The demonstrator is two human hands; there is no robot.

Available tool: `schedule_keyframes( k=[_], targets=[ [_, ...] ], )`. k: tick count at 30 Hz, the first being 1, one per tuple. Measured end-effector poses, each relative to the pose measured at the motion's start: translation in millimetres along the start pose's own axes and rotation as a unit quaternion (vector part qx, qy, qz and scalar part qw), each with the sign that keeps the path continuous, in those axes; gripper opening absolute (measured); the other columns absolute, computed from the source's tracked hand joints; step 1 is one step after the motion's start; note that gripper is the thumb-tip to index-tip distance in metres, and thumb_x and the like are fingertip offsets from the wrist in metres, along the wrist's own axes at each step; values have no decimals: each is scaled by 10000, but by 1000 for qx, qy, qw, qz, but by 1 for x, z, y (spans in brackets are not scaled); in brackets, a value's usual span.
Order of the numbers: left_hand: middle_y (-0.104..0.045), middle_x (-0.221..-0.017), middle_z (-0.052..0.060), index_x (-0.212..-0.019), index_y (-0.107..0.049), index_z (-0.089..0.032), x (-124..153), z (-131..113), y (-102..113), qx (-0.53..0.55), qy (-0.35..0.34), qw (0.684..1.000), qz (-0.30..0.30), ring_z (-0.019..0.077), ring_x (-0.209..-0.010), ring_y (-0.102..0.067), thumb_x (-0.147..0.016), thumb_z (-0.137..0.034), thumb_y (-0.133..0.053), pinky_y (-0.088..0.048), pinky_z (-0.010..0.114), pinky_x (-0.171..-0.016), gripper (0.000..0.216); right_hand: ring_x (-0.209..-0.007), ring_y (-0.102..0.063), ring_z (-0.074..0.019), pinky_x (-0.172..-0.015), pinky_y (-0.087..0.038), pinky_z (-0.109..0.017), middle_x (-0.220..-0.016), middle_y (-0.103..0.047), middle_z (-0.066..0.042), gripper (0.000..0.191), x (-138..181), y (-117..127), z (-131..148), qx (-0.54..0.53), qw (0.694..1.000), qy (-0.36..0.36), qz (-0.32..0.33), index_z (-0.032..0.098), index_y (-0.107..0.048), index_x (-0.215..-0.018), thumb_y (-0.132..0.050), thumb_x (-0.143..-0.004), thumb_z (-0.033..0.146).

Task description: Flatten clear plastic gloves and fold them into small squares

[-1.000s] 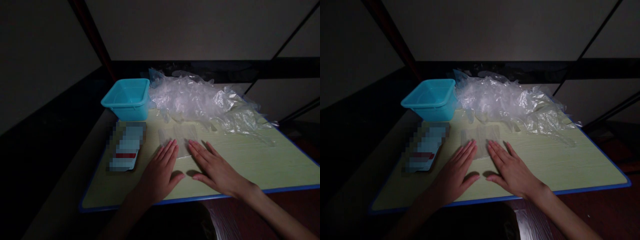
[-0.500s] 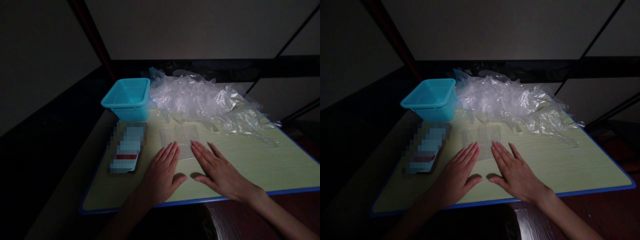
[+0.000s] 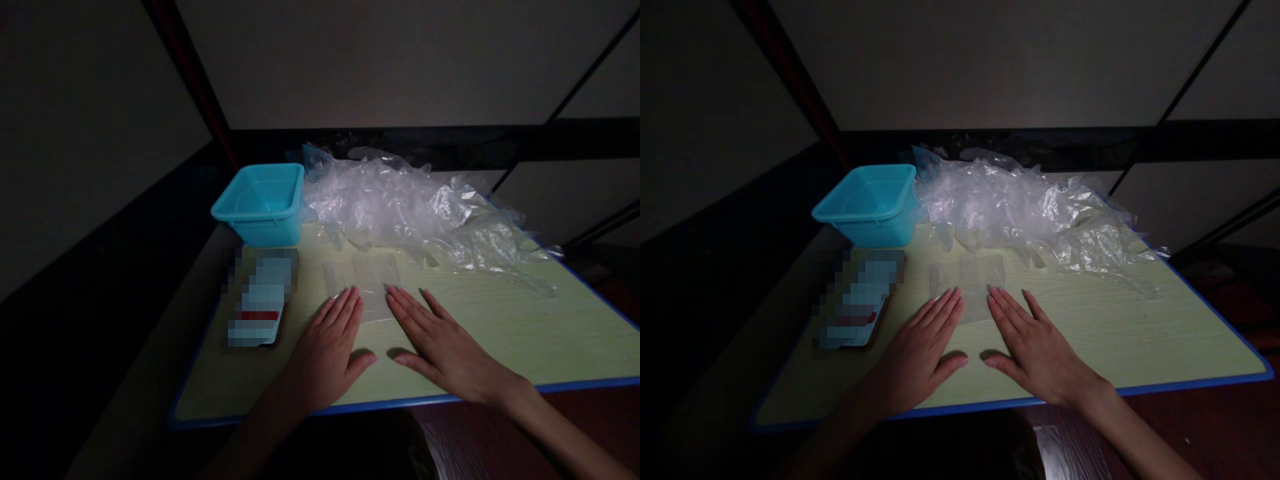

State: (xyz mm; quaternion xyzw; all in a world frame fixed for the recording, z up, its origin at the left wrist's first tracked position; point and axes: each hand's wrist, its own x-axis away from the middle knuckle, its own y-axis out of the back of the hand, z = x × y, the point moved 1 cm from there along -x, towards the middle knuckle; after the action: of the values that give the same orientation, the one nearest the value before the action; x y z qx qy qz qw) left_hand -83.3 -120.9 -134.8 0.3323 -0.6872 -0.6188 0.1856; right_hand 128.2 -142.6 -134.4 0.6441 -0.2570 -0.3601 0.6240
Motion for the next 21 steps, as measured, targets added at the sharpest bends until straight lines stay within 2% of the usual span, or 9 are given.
schedule_keyframes(
  k=[3,6,9,11,15,21],
  targets=[
    [-229,-1457,157,-1375,-241,-81,0,0,-1,6,-2,1000,-13,244,-1351,-159,-852,-426,-476,-210,426,-1086,669,-1336,-194,-243,-1053,-223,-516,-1450,-220,-146,706,1,0,-1,-23,999,-20,-18,136,-64,-1431,-373,-896,477],
    [-241,-1456,150,-1365,-268,-99,1,0,1,17,-2,999,-34,252,-1351,-165,-851,-371,-490,-208,459,-1083,623,-1321,-251,-243,-1041,-264,-511,-1434,-295,-123,591,5,2,-2,-44,996,-62,-51,166,-226,-1409,-395,-901,415],
    [-363,-1405,133,-1321,-341,-118,3,0,5,33,-3,997,-65,241,-1327,-252,-857,-240,-475,-201,480,-1083,497,-1258,-373,-252,-1019,-310,-504,-1362,-422,-127,431,8,3,-3,-48,989,-98,-99,158,-463,-1281,-412,-903,359],
    [-485,-1316,123,-1284,-380,-126,5,0,6,49,-3,995,-92,223,-1268,-369,-859,-176,-450,-217,479,-1078,434,-1187,-454,-258,-996,-345,-498,-1307,-481,-137,368,10,4,-4,-50,985,-106,-125,142,-553,-1182,-425,-899,339],
    [-604,-1167,114,-1205,-448,-139,4,0,7,70,3,989,-129,217,-1125,-526,-857,-146,-443,-258,499,-1054,348,-1142,-493,-267,-971,-375,-499,-1266,-519,-142,315,10,4,-2,-45,985,-92,-140,135,-620,-1078,-453,-887,322],
    [-638,-1092,118,-1122,-499,-132,2,-1,9,64,44,987,-142,235,-1075,-559,-839,-135,-464,-239,538,-1046,285,-1195,-449,-262,-999,-354,-494,-1300,-496,-122,301,11,7,1,-46,990,-53,-124,143,-623,-1080,-464,-887,309]
  ],
)
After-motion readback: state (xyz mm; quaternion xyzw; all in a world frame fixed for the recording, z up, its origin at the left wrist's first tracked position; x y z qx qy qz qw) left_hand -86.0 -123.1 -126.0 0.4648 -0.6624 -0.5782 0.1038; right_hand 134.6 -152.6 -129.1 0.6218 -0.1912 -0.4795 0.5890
